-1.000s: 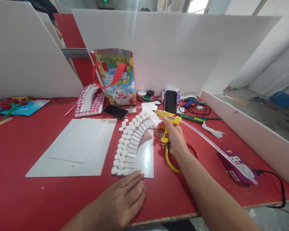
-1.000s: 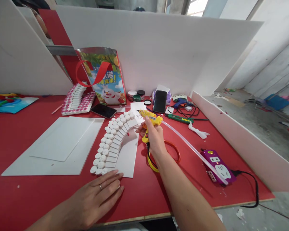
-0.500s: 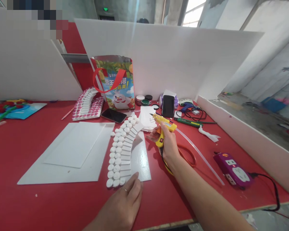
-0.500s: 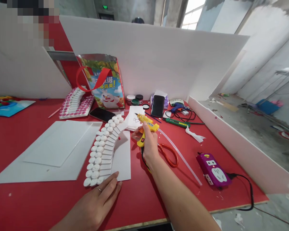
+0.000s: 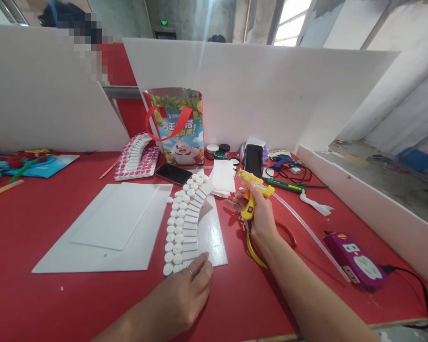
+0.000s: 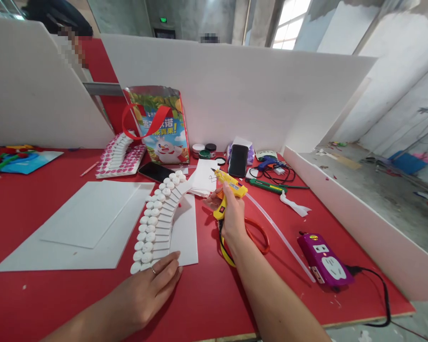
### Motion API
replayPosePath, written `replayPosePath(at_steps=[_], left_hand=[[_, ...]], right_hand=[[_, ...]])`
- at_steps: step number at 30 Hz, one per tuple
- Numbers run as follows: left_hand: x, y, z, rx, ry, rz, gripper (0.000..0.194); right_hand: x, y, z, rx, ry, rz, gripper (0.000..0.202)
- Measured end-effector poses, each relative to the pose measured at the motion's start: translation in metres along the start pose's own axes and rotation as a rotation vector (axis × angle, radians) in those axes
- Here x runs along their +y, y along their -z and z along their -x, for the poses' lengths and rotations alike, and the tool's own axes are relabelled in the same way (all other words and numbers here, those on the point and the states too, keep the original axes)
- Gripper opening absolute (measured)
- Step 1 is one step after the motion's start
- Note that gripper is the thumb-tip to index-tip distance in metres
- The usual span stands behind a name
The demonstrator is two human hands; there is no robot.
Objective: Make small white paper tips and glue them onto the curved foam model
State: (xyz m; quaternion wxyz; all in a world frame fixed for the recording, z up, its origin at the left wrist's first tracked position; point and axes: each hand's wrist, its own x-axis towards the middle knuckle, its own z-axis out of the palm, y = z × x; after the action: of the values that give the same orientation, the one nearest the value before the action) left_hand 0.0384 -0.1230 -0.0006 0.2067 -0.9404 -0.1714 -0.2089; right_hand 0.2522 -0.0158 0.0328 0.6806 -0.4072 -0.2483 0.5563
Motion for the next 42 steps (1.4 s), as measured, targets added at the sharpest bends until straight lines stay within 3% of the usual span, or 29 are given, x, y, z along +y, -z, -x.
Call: replayPosePath(at_steps=[4, 6, 8, 11, 14, 15, 17, 25, 32, 36, 38, 41, 42], left_hand=[[0.007, 0.005, 0.004, 0.052, 0.050, 0.102, 0.031], [0.011, 0.011, 0.014, 0.142, 0.141, 0.137, 0.035], [0.010, 0.017, 0.028, 0.236, 0.402, 0.141, 0.037], [-0.002, 0.024, 0.043, 0.373, 0.959, 0.201, 0.025], [-0.018, 0.019, 0.043, 0.381, 1.547, 0.637, 0.032], [-0.022, 0.015, 0.040, 0.402, 1.673, 0.785, 0.038], [-0.026, 0.007, 0.032, 0.435, 1.794, 0.958, 0.047], [-0.035, -0.012, 0.005, 0.485, 1.817, 1.091, 0.048], [-0.047, -0.018, -0.013, 0.392, 1.766, 0.952, 0.045], [-0.041, -0.008, -0.007, 0.358, 1.732, 0.886, 0.047], [-0.033, 0.002, 0.002, 0.360, 1.581, 0.704, 0.040], [-0.016, 0.015, 0.020, 0.374, 1.178, 0.424, 0.024], [-0.010, 0.017, 0.026, 0.309, 1.051, 0.362, 0.024]], right_hand=[[-0.003, 0.000, 0.001, -0.007, -0.010, -0.021, 0.042], [-0.005, 0.000, 0.001, 0.003, -0.020, -0.031, 0.041], [-0.007, 0.000, 0.001, 0.016, -0.037, -0.045, 0.040], [-0.008, -0.001, 0.003, 0.024, -0.072, -0.068, 0.038], [-0.005, -0.005, 0.008, 0.022, -0.093, -0.071, 0.036], [-0.003, -0.006, 0.010, 0.020, -0.091, -0.063, 0.036], [0.002, -0.010, 0.014, 0.016, -0.083, -0.033, 0.037], [0.011, -0.016, 0.026, -0.005, -0.111, -0.025, 0.039], [0.001, -0.013, 0.020, 0.162, 0.029, -0.054, 0.038], [-0.002, -0.006, 0.011, 0.239, 0.071, -0.051, 0.038], [0.000, -0.003, 0.008, 0.271, 0.049, -0.043, 0.040], [0.003, -0.001, 0.006, 0.262, -0.003, -0.061, 0.042], [0.004, -0.001, 0.006, 0.249, -0.011, -0.065, 0.043]])
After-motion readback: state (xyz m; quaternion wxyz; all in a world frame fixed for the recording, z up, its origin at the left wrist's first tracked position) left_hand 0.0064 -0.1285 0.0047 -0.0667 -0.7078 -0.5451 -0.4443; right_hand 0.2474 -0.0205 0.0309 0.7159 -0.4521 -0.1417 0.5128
